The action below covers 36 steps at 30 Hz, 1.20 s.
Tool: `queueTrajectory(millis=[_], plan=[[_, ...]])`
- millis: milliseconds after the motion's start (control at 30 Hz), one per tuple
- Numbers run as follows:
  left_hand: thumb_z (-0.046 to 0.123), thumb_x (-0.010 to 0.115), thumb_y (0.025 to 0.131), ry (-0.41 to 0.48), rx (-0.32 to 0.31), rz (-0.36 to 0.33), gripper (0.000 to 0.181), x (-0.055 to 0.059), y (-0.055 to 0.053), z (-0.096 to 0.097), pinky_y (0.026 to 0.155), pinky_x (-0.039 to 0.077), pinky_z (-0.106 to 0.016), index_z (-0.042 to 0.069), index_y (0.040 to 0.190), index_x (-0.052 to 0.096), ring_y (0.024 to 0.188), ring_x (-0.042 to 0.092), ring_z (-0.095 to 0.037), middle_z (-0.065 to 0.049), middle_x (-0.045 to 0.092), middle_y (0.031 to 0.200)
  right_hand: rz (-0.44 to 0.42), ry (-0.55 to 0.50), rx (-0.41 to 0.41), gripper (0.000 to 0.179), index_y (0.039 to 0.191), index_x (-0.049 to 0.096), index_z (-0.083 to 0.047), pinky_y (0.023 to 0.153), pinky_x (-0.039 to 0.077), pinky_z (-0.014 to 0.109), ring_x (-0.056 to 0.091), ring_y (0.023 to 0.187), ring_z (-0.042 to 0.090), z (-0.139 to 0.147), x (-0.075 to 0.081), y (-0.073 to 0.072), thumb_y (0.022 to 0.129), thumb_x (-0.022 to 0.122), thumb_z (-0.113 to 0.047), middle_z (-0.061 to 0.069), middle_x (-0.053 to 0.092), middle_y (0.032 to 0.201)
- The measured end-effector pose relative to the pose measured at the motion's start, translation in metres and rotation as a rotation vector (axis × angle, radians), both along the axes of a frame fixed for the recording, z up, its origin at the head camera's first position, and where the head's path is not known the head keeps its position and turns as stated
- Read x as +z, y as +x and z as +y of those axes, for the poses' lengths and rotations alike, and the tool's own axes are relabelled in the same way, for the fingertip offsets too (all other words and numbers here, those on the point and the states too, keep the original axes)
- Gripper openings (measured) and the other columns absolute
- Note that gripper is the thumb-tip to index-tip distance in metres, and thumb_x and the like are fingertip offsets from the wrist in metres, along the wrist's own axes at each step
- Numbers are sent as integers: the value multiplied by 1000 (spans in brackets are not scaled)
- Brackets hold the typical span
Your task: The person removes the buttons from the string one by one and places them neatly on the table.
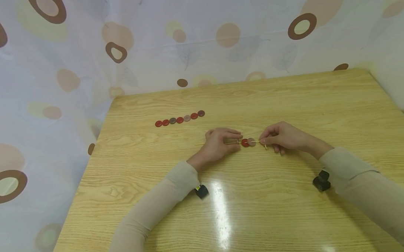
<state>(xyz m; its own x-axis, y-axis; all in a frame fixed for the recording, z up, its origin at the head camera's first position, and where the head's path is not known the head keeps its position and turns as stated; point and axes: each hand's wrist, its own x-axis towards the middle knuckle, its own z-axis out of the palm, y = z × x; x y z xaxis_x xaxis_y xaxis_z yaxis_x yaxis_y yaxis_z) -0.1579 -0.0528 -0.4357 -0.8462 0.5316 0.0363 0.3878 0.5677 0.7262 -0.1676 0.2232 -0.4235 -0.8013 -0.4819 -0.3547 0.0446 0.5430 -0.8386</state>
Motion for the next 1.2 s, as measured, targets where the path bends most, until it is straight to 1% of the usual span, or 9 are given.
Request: queueTrajectory(millis=[200, 467, 667, 833, 933, 1000, 1067, 1133, 1200], plan=[[27, 75, 93, -21, 17, -36, 33, 0, 0, -1, 116, 6, -53, 20, 126, 73, 137, 42, -14, 9, 71, 121, -8, 0, -7, 22, 112, 70, -1, 46, 51, 30, 55, 53, 15, 0, -1, -1, 99, 67, -19, 10, 60, 67], [27, 75, 93, -22, 25, -49, 34, 0, -1, -3, 117, 5, -53, 21, 126, 73, 138, 42, -13, 6, 71, 122, -9, -1, -10, 22, 112, 70, -1, 46, 51, 30, 55, 53, 15, 0, -2, -2, 99, 67, -19, 9, 59, 67], [24, 74, 94, 1, 17, -37, 34, 0, 0, -5, 117, 5, -56, 17, 127, 72, 138, 43, -17, 3, 71, 123, -2, -7, -6, 22, 111, 70, -1, 45, 51, 29, 55, 52, 15, -1, -2, -2, 99, 66, -19, 9, 60, 66], [20, 72, 95, 61, 9, -25, 36, -1, 1, -8, 118, 4, -54, 13, 130, 69, 135, 48, -15, 3, 71, 121, -5, -10, -6, 22, 111, 69, 0, 45, 51, 30, 55, 52, 15, -1, 0, -2, 99, 66, -18, 9, 60, 67], [14, 72, 95, 148, -2, -39, 36, -2, 1, -9, 119, 20, -39, 8, 130, 68, 127, 56, -14, -2, 72, 121, -6, -8, -6, 22, 111, 69, 0, 46, 51, 30, 55, 52, 15, -1, 1, -2, 99, 66, -18, 9, 60, 67], [10, 72, 94, 208, -8, -62, 36, -2, 1, -10, 112, 36, -30, 4, 129, 68, 121, 61, -14, -5, 72, 120, -5, -9, -4, 22, 112, 69, 0, 46, 51, 30, 55, 53, 15, -1, 0, -3, 99, 66, -18, 9, 60, 68], [7, 71, 94, 256, -9, -94, 36, -2, 1, -10, 100, 48, -27, 2, 129, 67, 116, 64, -15, -8, 72, 120, -6, -9, -5, 23, 112, 69, 0, 46, 51, 30, 55, 53, 15, -1, 0, -3, 99, 66, -19, 9, 60, 68], [7, 71, 94, 270, -1, -120, 37, -2, 2, -11, 100, 48, -27, 1, 130, 66, 115, 64, -14, -7, 71, 120, -8, -9, -7, 22, 112, 69, 0, 46, 51, 30, 55, 53, 15, -1, 0, -3, 99, 66, -18, 9, 60, 68], [9, 71, 94, 257, 14, -120, 37, -2, 2, -12, 110, 39, -30, 3, 130, 67, 115, 63, -12, -5, 72, 120, -8, -9, -9, 22, 111, 69, 0, 46, 51, 30, 55, 53, 15, -1, 0, -3, 99, 66, -18, 9, 60, 68]])
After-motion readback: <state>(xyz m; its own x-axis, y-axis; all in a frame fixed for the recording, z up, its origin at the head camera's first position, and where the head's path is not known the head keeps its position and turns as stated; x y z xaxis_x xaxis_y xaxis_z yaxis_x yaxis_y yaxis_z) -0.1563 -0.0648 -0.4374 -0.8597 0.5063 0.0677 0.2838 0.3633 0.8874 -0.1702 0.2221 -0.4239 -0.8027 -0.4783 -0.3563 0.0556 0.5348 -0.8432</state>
